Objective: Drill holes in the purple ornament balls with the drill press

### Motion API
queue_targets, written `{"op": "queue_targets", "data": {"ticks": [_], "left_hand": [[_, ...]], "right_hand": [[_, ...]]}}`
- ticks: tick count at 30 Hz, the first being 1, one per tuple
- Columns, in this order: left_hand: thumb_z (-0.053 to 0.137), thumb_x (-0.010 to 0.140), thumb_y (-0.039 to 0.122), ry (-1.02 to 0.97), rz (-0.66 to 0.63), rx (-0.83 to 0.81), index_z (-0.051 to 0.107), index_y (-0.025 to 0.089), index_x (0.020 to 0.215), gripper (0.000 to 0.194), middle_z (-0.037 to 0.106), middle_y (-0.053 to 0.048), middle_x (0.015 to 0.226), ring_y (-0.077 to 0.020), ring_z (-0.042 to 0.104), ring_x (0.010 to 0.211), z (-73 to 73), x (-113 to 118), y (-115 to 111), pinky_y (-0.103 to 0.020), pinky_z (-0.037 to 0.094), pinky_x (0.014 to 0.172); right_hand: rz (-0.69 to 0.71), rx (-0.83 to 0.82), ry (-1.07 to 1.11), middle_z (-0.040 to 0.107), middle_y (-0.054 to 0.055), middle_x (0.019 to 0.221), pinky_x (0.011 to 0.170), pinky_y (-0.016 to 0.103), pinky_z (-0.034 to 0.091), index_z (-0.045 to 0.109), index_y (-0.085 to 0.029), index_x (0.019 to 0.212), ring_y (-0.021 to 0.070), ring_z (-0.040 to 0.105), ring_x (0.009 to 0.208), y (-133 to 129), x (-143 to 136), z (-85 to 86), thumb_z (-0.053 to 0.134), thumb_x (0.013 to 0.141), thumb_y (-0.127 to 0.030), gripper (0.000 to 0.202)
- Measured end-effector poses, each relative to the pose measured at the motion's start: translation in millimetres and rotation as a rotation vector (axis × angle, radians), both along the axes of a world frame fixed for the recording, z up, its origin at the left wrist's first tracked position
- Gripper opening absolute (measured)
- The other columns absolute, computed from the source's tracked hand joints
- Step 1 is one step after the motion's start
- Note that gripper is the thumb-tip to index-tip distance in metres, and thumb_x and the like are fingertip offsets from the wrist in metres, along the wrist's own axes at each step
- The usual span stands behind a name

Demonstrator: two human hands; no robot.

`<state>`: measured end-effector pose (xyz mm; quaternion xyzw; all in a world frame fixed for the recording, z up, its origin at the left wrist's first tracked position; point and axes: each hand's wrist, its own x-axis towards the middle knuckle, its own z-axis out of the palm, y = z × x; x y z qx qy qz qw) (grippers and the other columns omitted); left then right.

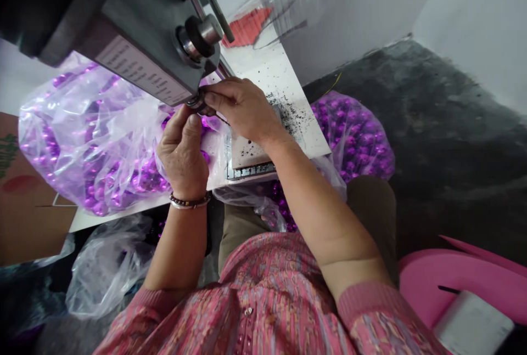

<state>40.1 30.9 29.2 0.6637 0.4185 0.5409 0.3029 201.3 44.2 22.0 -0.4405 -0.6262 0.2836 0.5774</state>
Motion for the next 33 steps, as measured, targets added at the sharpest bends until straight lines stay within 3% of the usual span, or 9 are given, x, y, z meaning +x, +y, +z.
{"op": "queue_targets", "data": {"ticks": [2,8,12,14,18,22,29,33], "left_hand": [[0.063,0.094,0.038,0.015,0.043,0.054,0.073,0.032,0.114,0.023,0.071,0.000,0.125,-0.0172,0.061,0.126,-0.5,-2,0,-0.035,0.049,0.113],[0.058,0.094,0.049,0.038,-0.093,0.016,0.071,0.029,0.114,0.031,0.072,-0.002,0.123,-0.0204,0.062,0.125,4.4,1,16,-0.036,0.051,0.109],[0.058,0.094,0.051,0.063,-0.131,0.007,0.073,0.027,0.106,0.031,0.074,-0.004,0.117,-0.0203,0.064,0.120,4.5,5,19,-0.034,0.053,0.105],[0.061,0.093,0.049,0.043,-0.096,0.019,0.073,0.027,0.106,0.029,0.074,-0.003,0.115,-0.0194,0.066,0.117,2.6,5,15,-0.035,0.053,0.105],[0.066,0.090,0.045,-0.023,-0.040,0.047,0.071,0.028,0.114,0.030,0.073,-0.002,0.118,-0.0190,0.065,0.118,-1.4,3,4,-0.036,0.050,0.108],[0.065,0.091,0.041,-0.073,0.023,0.069,0.072,0.027,0.107,0.022,0.073,-0.002,0.109,-0.0168,0.068,0.106,-2.8,5,-1,-0.035,0.053,0.102],[0.062,0.093,0.039,-0.116,-0.035,-0.012,0.070,0.030,0.111,0.022,0.072,-0.001,0.114,-0.0146,0.068,0.102,-9.3,8,7,-0.032,0.055,0.096],[0.058,0.095,0.042,-0.033,-0.022,-0.006,0.068,0.031,0.118,0.027,0.071,-0.002,0.121,-0.0167,0.066,0.113,-7.9,8,6,-0.034,0.053,0.102]], "right_hand": [[0.017,0.003,0.045,0.068,0.000,0.107,0.103,0.029,0.054,0.072,-0.025,0.111,0.0068,0.062,0.102,0,2,-3.1,0.040,0.085,-0.075,0.064],[-0.352,0.087,0.062,0.066,0.003,0.114,0.110,0.032,0.051,0.070,-0.028,0.115,0.0086,0.060,0.111,-20,-20,-10.0,0.042,0.089,-0.068,0.055],[-0.448,0.186,0.034,0.067,0.004,0.109,0.110,0.035,0.049,0.071,-0.023,0.109,0.0098,0.060,0.109,-23,-31,-8.4,0.046,0.088,-0.066,0.053],[-0.437,0.185,0.039,0.067,0.003,0.109,0.111,0.035,0.049,0.071,-0.024,0.107,0.0095,0.061,0.108,-17,-29,-8.9,0.045,0.088,-0.066,0.053],[-0.334,0.035,0.091,0.069,0.002,0.104,0.105,0.034,0.053,0.074,-0.027,0.104,0.0095,0.062,0.104,-7,-19,-12.4,0.044,0.085,-0.072,0.057],[-0.379,0.019,0.172,0.069,0.003,0.103,0.102,0.034,0.054,0.072,-0.025,0.107,0.0096,0.062,0.100,-11,-15,-17.1,0.040,0.088,-0.072,0.060],[-0.369,0.009,0.131,0.068,0.003,0.101,0.103,0.032,0.053,0.072,-0.024,0.104,0.0085,0.062,0.098,-21,-15,-23.6,0.042,0.089,-0.068,0.056],[-0.311,0.013,0.062,0.067,0.003,0.111,0.110,0.032,0.051,0.071,-0.027,0.111,0.0083,0.061,0.110,-21,-12,-19.4,0.038,0.091,-0.068,0.056]]}}
